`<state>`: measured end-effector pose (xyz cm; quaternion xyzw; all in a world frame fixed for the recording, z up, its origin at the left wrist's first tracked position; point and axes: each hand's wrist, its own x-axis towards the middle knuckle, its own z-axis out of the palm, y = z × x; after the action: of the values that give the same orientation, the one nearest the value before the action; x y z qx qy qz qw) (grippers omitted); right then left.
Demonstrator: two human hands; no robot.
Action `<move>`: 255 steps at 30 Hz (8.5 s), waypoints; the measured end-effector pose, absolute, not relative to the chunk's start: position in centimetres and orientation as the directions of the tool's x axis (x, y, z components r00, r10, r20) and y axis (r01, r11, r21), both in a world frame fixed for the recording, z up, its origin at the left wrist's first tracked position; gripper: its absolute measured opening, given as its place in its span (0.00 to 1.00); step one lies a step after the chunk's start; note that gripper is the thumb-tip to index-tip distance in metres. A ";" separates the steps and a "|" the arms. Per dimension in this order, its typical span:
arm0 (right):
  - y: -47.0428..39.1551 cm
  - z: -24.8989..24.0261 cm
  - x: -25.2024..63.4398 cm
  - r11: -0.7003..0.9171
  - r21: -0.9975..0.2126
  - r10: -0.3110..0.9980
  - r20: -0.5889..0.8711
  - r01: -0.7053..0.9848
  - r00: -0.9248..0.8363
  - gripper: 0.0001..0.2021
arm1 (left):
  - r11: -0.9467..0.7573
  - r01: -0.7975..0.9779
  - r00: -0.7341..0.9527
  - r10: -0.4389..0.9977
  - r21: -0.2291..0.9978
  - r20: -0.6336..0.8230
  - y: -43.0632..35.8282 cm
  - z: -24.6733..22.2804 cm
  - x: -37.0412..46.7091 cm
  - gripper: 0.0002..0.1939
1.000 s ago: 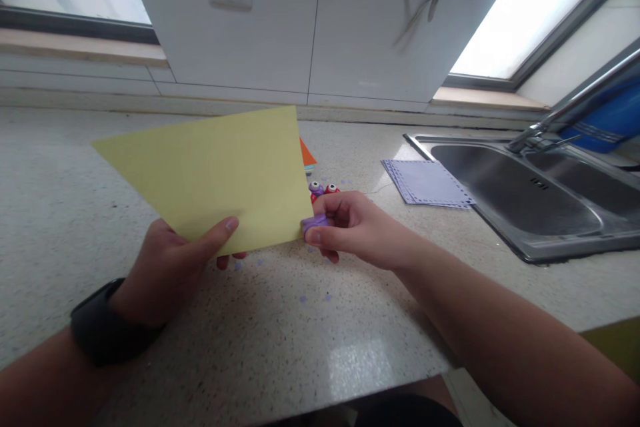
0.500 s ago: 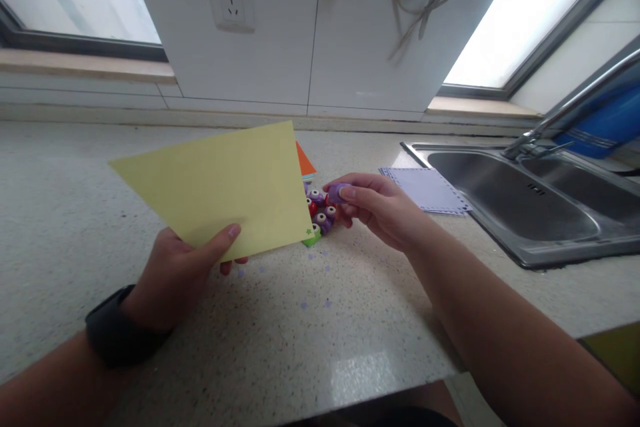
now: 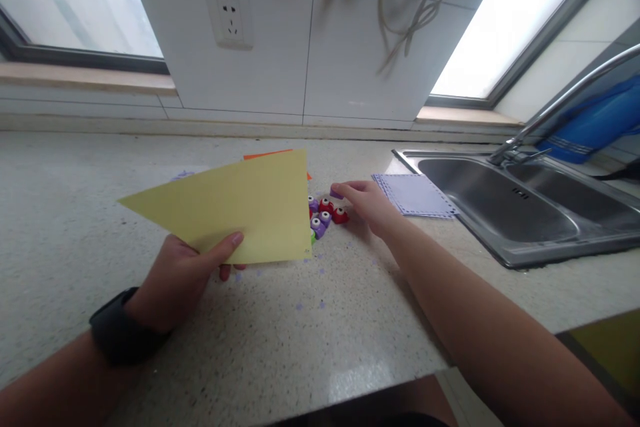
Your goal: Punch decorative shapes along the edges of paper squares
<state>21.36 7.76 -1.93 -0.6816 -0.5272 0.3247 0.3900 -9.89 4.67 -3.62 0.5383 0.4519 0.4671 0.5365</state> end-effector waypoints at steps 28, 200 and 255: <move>9.2 -2.6 22.6 -0.002 -0.635 0.961 0.212 0.773 0.176 0.13 | 0.075 -0.135 0.167 0.985 0.988 -0.052 5.0 -4.0 -10.1 0.14; 2.7 0.2 16.1 0.510 -0.410 0.846 0.080 0.756 -0.527 0.16 | 0.062 0.298 0.143 0.984 0.952 -0.109 4.0 -3.1 -9.6 0.21; 3.3 -0.9 14.8 -0.082 -0.922 0.970 0.014 -0.379 -0.244 0.15 | -0.070 0.401 0.234 0.972 0.913 -0.029 3.6 -2.6 -9.5 0.22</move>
<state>14.81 3.25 -0.92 -0.3355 -0.4403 0.6545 0.5150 -9.47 3.57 -2.60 0.6540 0.5249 0.3274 0.4354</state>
